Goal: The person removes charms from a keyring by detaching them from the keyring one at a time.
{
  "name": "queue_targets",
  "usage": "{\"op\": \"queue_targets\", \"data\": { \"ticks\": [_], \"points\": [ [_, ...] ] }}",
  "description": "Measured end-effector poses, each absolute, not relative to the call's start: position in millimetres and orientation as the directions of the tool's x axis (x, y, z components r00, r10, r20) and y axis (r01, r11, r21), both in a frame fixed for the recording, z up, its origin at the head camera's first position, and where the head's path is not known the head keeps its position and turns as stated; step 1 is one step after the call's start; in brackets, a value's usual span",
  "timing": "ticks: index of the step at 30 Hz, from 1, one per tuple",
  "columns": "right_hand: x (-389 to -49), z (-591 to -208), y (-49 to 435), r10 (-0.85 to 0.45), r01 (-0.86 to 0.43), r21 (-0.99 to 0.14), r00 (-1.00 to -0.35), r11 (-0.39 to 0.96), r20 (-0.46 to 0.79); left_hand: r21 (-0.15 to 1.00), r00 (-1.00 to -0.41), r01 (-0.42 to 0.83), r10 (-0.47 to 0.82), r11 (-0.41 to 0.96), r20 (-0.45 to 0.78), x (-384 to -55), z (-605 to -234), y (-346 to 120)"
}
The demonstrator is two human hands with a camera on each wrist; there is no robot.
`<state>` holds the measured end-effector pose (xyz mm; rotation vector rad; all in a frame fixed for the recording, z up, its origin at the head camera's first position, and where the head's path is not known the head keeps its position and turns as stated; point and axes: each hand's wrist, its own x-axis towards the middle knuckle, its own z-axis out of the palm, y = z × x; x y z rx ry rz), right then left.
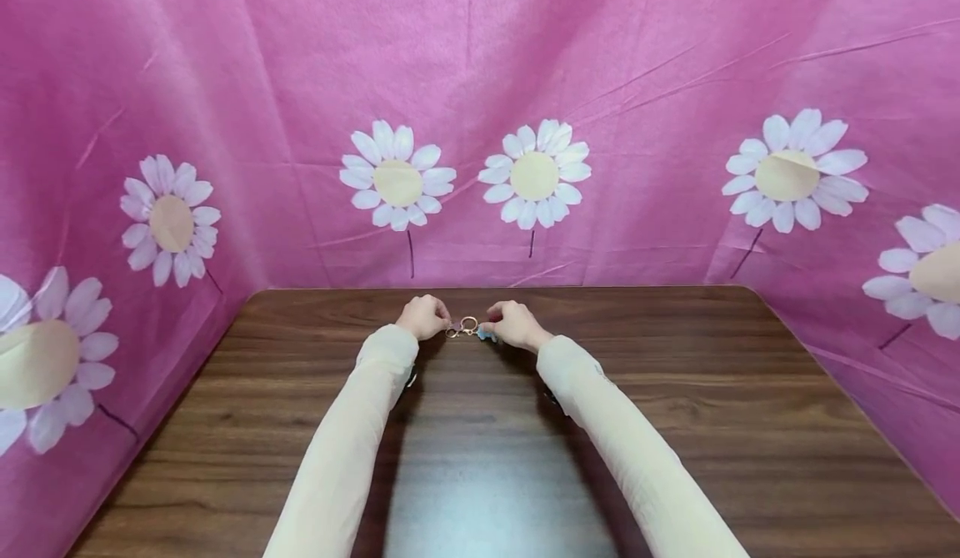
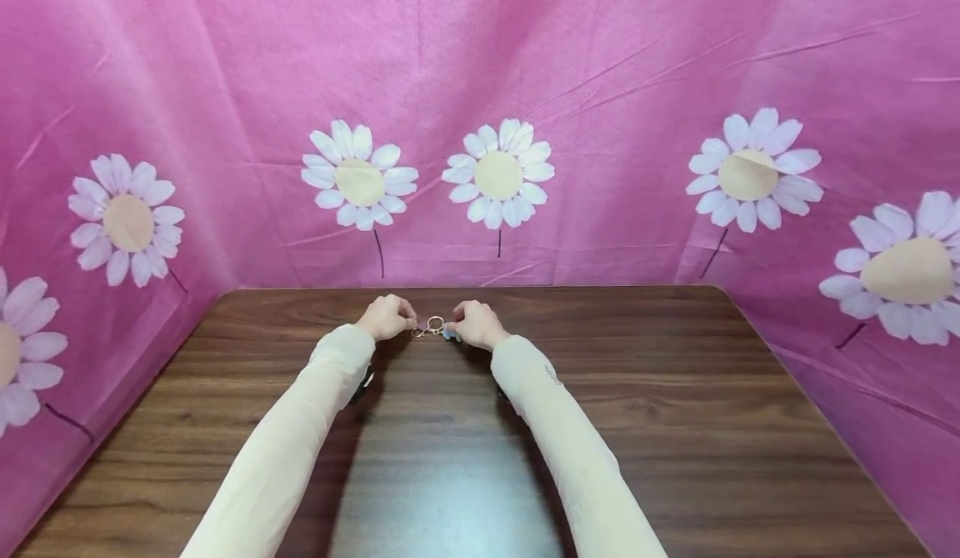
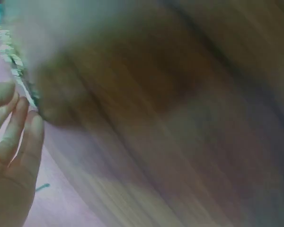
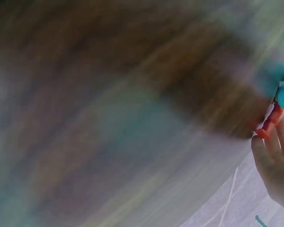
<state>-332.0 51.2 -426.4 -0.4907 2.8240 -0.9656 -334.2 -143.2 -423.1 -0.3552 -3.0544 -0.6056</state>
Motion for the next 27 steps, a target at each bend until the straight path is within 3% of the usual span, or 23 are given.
{"op": "queue_targets", "data": {
  "ticks": [4, 15, 21, 27],
  "points": [
    [-331, -424, 50, -0.334, -0.256, -0.586, -0.942, 0.769, -0.027, 0.448, -0.974, 0.208, 0.226, 0.87, 0.012, -336, -423, -131],
    [-330, -421, 41, -0.408, -0.318, -0.441, -0.904, 0.839, -0.126, 0.431, -0.975, 0.151, 0.207, 0.89, -0.086, -335, -422, -120],
    [-332, -425, 48, -0.475, -0.41, -0.455, -0.879, 0.791, -0.034, 0.46, -0.976, 0.136, 0.197, 0.877, -0.087, -329, -421, -120],
    [-333, -426, 55, -0.469, -0.427, -0.47, -0.883, 0.772, 0.033, 0.494, -0.961, 0.224, 0.275, 0.84, -0.032, -325, -418, -117]
  ]
}}
